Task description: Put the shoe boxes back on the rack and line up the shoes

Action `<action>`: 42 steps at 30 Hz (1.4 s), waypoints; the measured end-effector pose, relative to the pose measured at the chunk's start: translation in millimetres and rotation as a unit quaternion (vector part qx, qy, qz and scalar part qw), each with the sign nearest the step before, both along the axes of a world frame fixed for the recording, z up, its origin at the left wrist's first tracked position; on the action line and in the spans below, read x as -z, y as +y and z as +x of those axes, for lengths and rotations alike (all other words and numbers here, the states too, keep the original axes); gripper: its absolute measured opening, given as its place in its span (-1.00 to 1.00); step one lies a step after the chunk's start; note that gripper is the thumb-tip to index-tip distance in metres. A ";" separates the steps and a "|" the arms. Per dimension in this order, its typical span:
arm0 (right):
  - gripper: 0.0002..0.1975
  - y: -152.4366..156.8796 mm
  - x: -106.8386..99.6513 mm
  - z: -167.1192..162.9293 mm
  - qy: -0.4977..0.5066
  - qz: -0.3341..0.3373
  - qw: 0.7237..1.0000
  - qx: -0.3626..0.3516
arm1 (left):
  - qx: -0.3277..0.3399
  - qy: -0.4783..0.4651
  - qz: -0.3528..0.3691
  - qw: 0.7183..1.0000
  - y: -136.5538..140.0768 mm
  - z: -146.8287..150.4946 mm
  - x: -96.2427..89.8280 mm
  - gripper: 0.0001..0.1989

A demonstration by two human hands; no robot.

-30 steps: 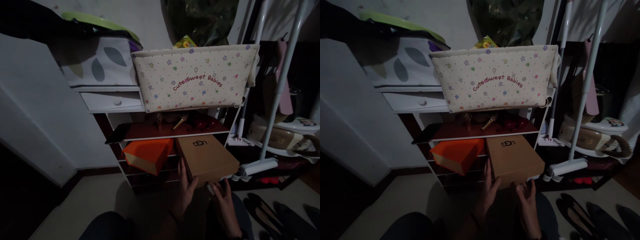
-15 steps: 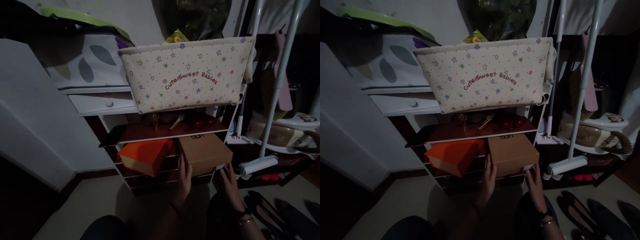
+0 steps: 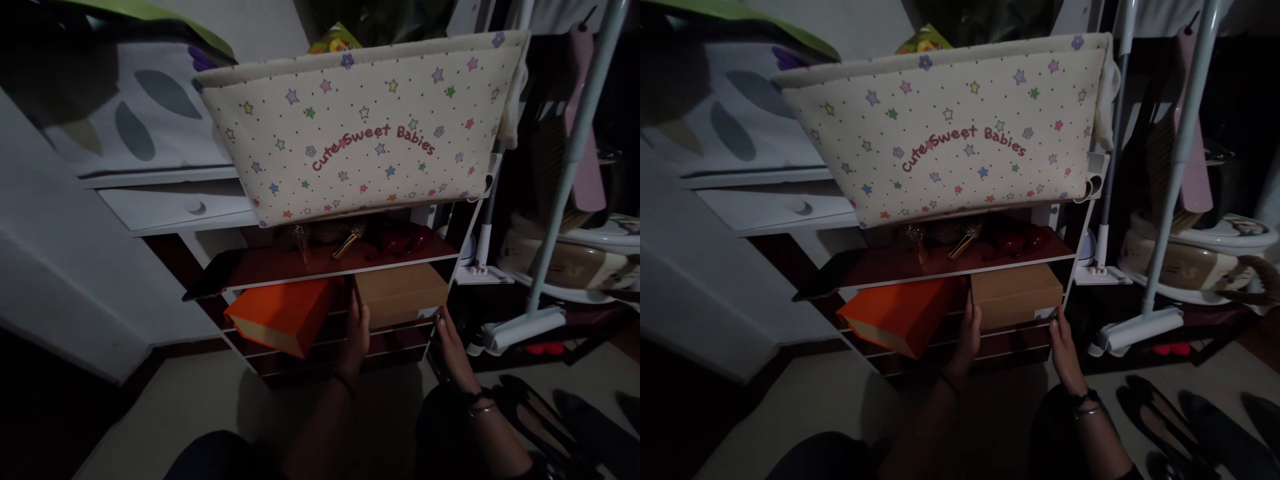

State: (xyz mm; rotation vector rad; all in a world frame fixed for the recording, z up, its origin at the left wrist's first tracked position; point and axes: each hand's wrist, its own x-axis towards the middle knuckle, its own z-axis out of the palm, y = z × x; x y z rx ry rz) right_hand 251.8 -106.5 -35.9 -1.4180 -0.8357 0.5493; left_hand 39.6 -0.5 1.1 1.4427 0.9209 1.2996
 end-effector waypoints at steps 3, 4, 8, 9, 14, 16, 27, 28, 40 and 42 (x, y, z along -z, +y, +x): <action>-0.04 6.3 1.5 1.5 0.008 -0.014 0.999 -0.033 | -0.002 -0.002 0.003 1.000 5.8 1.4 -2.8 -0.17; -0.03 8.5 2.3 2.0 0.008 -0.018 0.999 -0.037 | -0.003 -0.003 0.005 1.000 7.5 1.8 -2.9 -0.16; 0.04 14.9 4.6 3.3 -0.012 -0.039 0.998 -0.039 | -0.001 0.000 -0.004 1.000 14.2 3.5 1.2 -0.14; 0.06 14.9 4.4 3.3 -0.011 -0.040 0.998 -0.039 | 0.000 0.002 -0.013 1.000 15.1 3.9 2.1 -0.13; 0.14 -4.9 2.1 -7.9 0.026 -0.050 0.998 -0.007 | -0.023 0.034 -0.051 0.998 -6.8 -4.2 2.9 -0.03; 0.08 -21.3 7.9 -20.5 0.043 -0.058 0.997 0.015 | -0.017 0.036 -0.053 0.998 -34.0 -16.5 9.6 -0.05; -0.49 -38.5 4.2 -159.2 -0.192 0.043 0.973 -0.120 | -0.046 -0.258 -0.379 0.888 -87.5 -156.6 71.0 -0.53; -0.51 -33.3 -10.2 -173.2 -0.251 0.077 0.955 -0.134 | -0.072 -0.301 -0.367 0.877 -78.5 -168.5 63.7 -0.62; -0.34 42.7 -108.4 -329.1 -0.605 0.109 0.763 -0.201 | 0.015 -0.557 -0.261 0.788 -43.5 -224.2 37.9 -0.41; -0.32 47.2 -107.9 -339.3 -0.643 0.076 0.740 -0.180 | 0.025 -0.552 -0.261 0.791 -53.1 -218.7 48.0 -0.39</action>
